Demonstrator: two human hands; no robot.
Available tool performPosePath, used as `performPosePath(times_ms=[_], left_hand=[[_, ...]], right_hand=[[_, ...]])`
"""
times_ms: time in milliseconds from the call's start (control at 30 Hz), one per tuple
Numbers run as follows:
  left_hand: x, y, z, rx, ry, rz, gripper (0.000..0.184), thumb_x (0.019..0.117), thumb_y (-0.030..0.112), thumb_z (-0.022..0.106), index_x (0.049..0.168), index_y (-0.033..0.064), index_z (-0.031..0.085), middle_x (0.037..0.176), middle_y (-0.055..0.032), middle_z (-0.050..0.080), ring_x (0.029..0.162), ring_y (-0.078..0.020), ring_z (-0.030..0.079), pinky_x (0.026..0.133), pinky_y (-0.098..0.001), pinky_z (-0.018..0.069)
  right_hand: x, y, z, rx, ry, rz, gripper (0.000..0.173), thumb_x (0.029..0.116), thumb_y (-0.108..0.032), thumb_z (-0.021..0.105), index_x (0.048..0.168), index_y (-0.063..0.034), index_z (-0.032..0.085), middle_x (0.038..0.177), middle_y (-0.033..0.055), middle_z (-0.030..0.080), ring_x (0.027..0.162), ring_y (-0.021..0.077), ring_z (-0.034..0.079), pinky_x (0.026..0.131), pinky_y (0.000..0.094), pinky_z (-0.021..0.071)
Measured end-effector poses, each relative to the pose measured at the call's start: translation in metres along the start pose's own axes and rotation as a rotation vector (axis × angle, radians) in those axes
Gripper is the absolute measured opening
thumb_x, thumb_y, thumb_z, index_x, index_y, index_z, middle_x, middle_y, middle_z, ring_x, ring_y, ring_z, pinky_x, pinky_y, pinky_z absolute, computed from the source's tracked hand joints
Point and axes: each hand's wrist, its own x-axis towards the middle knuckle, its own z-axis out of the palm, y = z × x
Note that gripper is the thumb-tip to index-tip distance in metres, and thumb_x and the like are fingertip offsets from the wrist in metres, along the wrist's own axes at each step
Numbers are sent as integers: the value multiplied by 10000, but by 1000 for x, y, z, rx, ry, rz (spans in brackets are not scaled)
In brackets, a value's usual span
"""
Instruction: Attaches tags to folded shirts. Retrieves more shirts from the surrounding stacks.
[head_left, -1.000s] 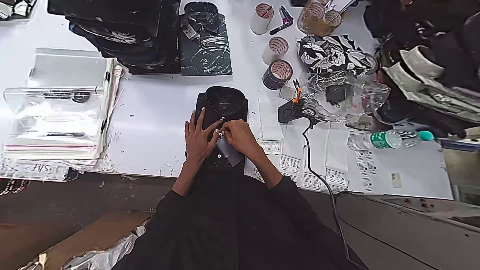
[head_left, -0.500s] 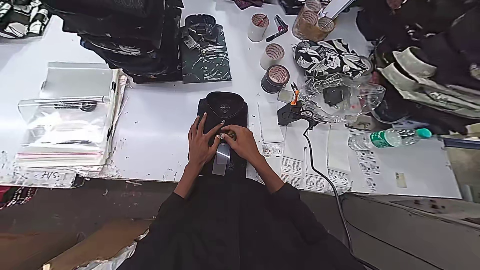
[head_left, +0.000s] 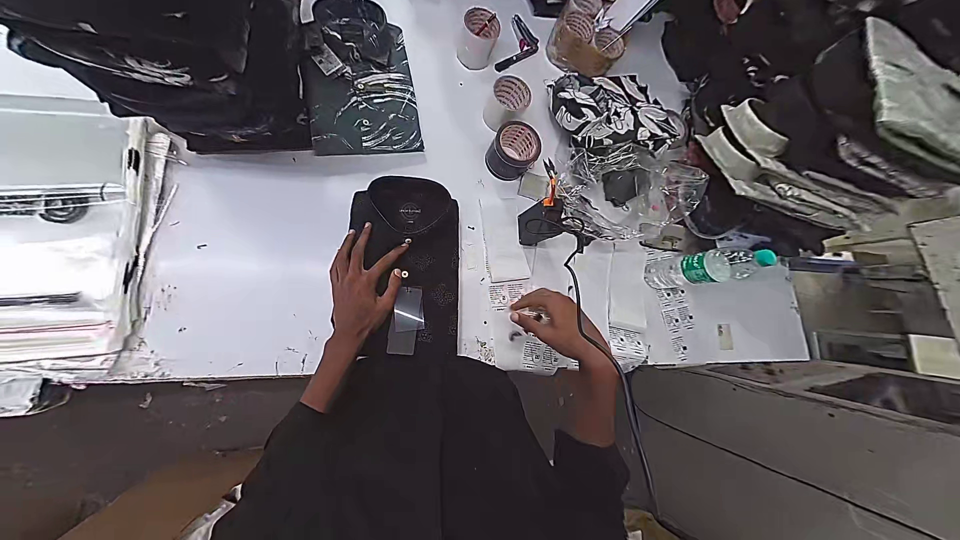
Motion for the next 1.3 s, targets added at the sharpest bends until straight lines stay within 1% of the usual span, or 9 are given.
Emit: performPosePath(times_ms=[67,133,200,300,400,500,600,767,1300], left_hand=[[-1,0,0,3,-4,-2,410,1009,516,457,1404,531,565,1700,7,237,1581,-307,106,1214,-605,194],[-2,0,1,11,-8,0,413,1011,520,453,1409,535,558,1700,8,235,1581,-302,111,1213,-601,201],[0,0,1,23,-10,0,412,1011,524,445,1406,534,561,1702,2,231,1580,-307,109,1208,-606,200],[-1,0,0,22,9,22,409,1003,511,470,1395,504,589,1698,2,245,1576,-303,135,1211,-593,207],[-4,2,-3,-49,107,125,338,985,398,585,1305,425,692,1647,-22,353,1550,-311,219,1213,-573,246],[-7,0,-1,-76,110,163,266,987,356,594,1189,412,758,1622,12,401,1548,-301,226,1215,-555,249],[-5,1,2,-13,62,96,315,997,428,544,1264,482,702,1665,36,320,1570,-292,156,1226,-558,212],[-3,4,0,63,-11,22,363,996,509,502,1336,544,624,1687,74,269,1589,-266,104,1252,-604,133],[-1,3,4,38,-23,-37,384,989,543,478,1354,560,595,1697,83,238,1595,-242,66,1257,-590,122]], right_hand=[[1,0,12,-58,182,24,381,953,-513,604,1139,-228,776,1187,32,703,1099,243,624,922,488,498],[21,-24,24,30,359,17,341,985,-492,598,1128,-237,773,997,-37,745,859,125,691,741,376,578],[53,-51,37,69,416,67,335,985,-475,620,1127,-210,767,888,-37,744,738,124,694,671,389,585],[93,-72,59,-67,378,159,339,960,-406,686,1139,-119,712,966,95,693,864,298,681,720,516,551],[104,-87,60,-157,282,178,249,976,-273,665,1125,-77,699,1073,168,659,1014,373,659,753,544,543],[101,-86,63,-247,423,165,211,994,-248,572,1033,-90,706,989,137,687,904,345,690,667,532,538],[95,-80,63,-130,583,133,214,965,-313,578,960,-148,713,843,35,700,766,241,685,616,491,504],[98,-108,82,395,304,-142,213,997,-317,611,1075,-187,759,834,-14,701,659,110,646,605,343,572],[119,-114,98,462,197,-155,162,970,-292,716,1081,-204,794,867,-19,753,663,94,685,641,321,610]])
